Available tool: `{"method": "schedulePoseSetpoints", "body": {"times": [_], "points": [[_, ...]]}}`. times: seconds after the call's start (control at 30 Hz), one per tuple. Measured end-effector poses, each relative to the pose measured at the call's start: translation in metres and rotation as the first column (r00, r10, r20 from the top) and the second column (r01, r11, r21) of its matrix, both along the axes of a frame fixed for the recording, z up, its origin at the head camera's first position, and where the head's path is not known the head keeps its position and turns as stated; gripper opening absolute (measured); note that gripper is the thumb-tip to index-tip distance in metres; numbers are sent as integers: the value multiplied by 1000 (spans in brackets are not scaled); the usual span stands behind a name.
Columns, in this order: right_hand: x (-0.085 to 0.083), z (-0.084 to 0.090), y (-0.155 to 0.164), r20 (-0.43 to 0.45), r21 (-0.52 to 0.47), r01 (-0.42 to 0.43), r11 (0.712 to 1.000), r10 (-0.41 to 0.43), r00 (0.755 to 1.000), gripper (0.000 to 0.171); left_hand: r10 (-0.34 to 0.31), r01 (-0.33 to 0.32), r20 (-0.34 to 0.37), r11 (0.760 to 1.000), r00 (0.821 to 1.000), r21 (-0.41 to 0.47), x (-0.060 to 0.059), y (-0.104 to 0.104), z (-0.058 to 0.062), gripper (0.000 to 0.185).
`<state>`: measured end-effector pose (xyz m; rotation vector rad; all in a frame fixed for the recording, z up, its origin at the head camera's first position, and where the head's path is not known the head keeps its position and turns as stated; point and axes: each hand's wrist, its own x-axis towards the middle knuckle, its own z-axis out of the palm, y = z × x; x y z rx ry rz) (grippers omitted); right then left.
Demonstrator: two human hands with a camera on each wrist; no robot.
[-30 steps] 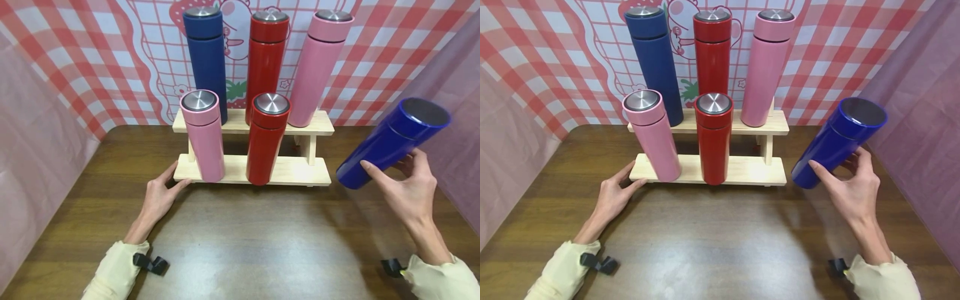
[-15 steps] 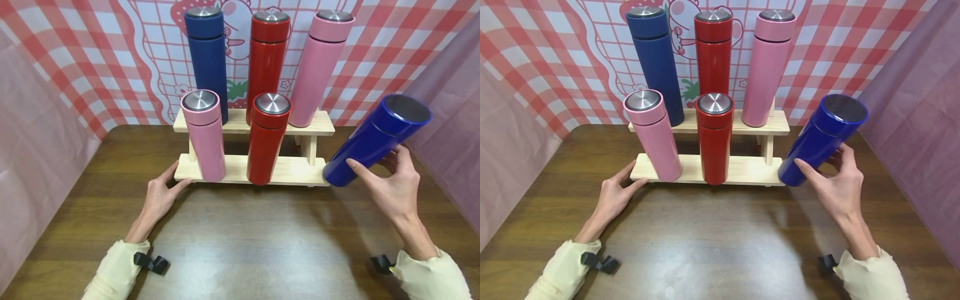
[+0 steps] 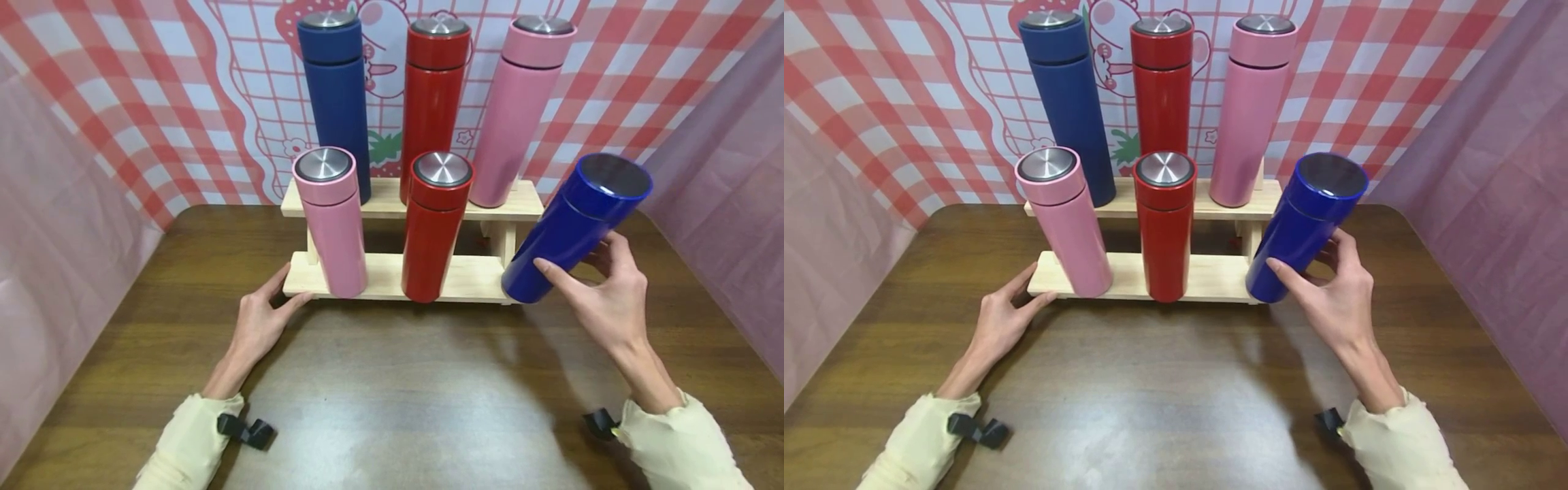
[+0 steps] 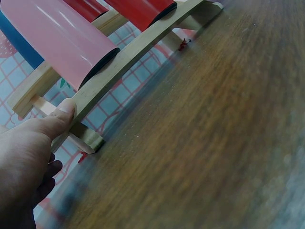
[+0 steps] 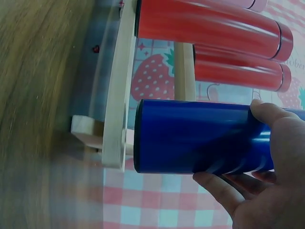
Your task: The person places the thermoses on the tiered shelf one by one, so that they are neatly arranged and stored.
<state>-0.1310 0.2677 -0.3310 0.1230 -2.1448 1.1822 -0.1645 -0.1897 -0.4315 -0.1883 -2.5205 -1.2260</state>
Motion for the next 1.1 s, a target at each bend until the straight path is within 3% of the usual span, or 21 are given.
{"method": "schedulePoseSetpoints", "body": {"times": [0.37, 1.1], "points": [[-6, 0, -14, 27, -31, -48, 998, 49, 998, 65, 2, -2, -6, 1000, 1000, 4, 0, 0, 0, 69], [-15, -3, -34, 14, -1, -96, 995, 96, 995, 66, 2, -2, -3, 1000, 1000, 1, 0, 0, 0, 69]]}}
